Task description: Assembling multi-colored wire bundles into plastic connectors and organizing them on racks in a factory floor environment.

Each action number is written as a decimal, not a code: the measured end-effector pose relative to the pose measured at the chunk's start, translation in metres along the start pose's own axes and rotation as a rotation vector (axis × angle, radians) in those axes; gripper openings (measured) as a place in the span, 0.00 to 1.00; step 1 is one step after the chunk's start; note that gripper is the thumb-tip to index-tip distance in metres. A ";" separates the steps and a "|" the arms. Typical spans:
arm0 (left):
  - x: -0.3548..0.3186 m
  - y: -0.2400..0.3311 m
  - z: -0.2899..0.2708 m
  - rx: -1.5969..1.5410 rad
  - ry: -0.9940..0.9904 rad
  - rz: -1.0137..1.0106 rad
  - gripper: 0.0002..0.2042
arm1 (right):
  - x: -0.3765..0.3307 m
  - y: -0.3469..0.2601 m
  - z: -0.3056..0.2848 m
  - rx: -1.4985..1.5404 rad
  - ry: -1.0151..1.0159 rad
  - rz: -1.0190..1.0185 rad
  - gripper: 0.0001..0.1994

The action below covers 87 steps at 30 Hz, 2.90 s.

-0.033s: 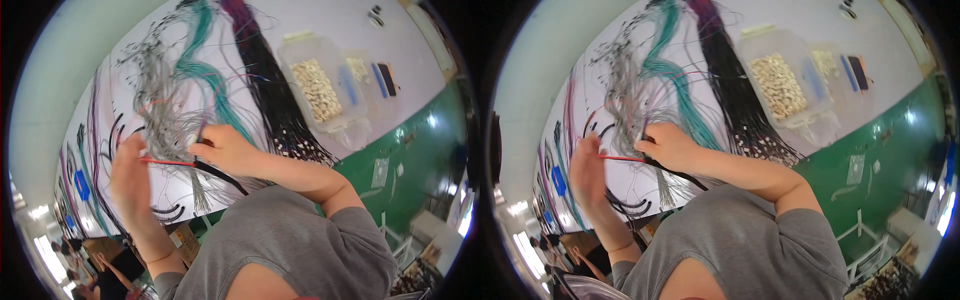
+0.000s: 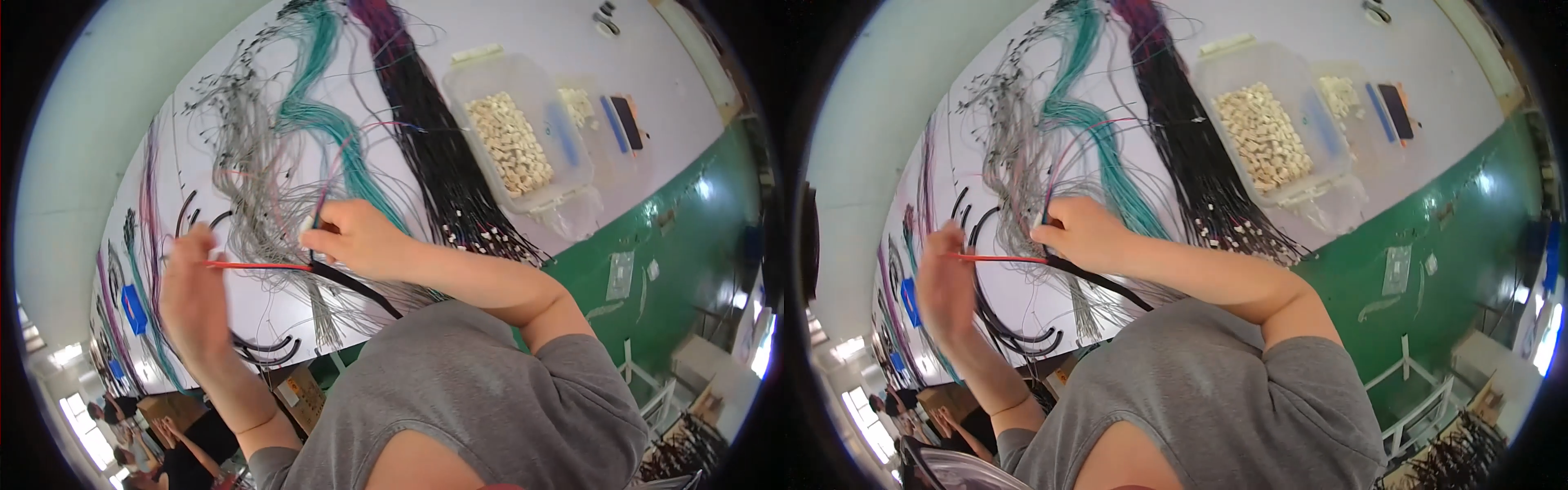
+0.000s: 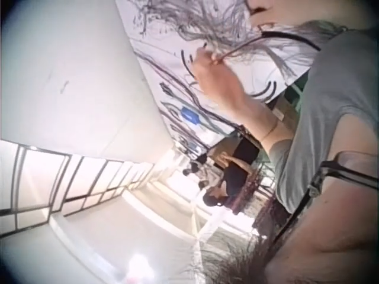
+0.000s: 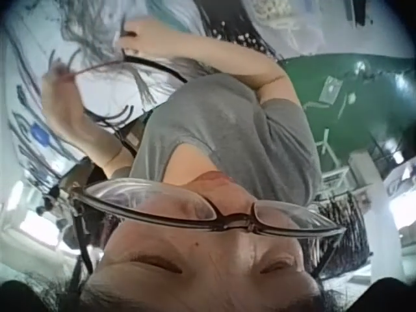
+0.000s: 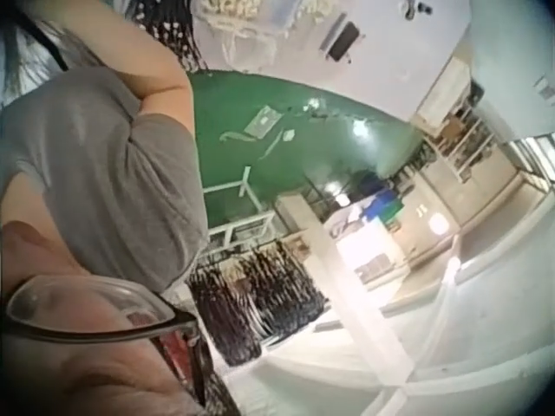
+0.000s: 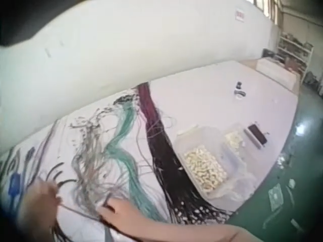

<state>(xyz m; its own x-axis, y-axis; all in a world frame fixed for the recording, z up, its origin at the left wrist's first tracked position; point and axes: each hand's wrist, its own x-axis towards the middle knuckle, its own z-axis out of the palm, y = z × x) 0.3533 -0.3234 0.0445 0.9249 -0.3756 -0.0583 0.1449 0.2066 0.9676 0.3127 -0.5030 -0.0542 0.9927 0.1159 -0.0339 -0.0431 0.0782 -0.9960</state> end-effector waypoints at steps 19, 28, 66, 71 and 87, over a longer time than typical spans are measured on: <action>-0.031 -0.072 0.052 -0.139 -0.172 -0.433 0.05 | -0.022 0.190 -0.279 -1.518 0.097 0.216 0.09; -0.055 -0.071 0.047 -0.185 -0.077 -0.422 0.05 | -0.010 0.043 -0.203 -1.005 0.627 0.336 0.07; -0.100 -0.056 0.016 0.016 0.057 -0.073 0.03 | -0.077 -0.040 0.039 0.740 -0.043 0.199 0.17; -0.100 -0.055 0.016 0.007 0.053 -0.046 0.02 | -0.072 -0.042 0.037 0.888 -0.131 0.250 0.17; -0.097 -0.056 0.027 0.236 0.099 0.078 0.02 | -0.074 -0.034 0.048 0.977 0.065 0.236 0.10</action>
<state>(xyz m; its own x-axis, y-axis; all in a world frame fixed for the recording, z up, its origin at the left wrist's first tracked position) 0.2460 -0.3226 0.0024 0.9615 -0.2747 0.0064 -0.0035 0.0111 0.9999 0.2352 -0.4663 -0.0139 0.9499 0.1814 -0.2544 -0.2839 0.8412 -0.4602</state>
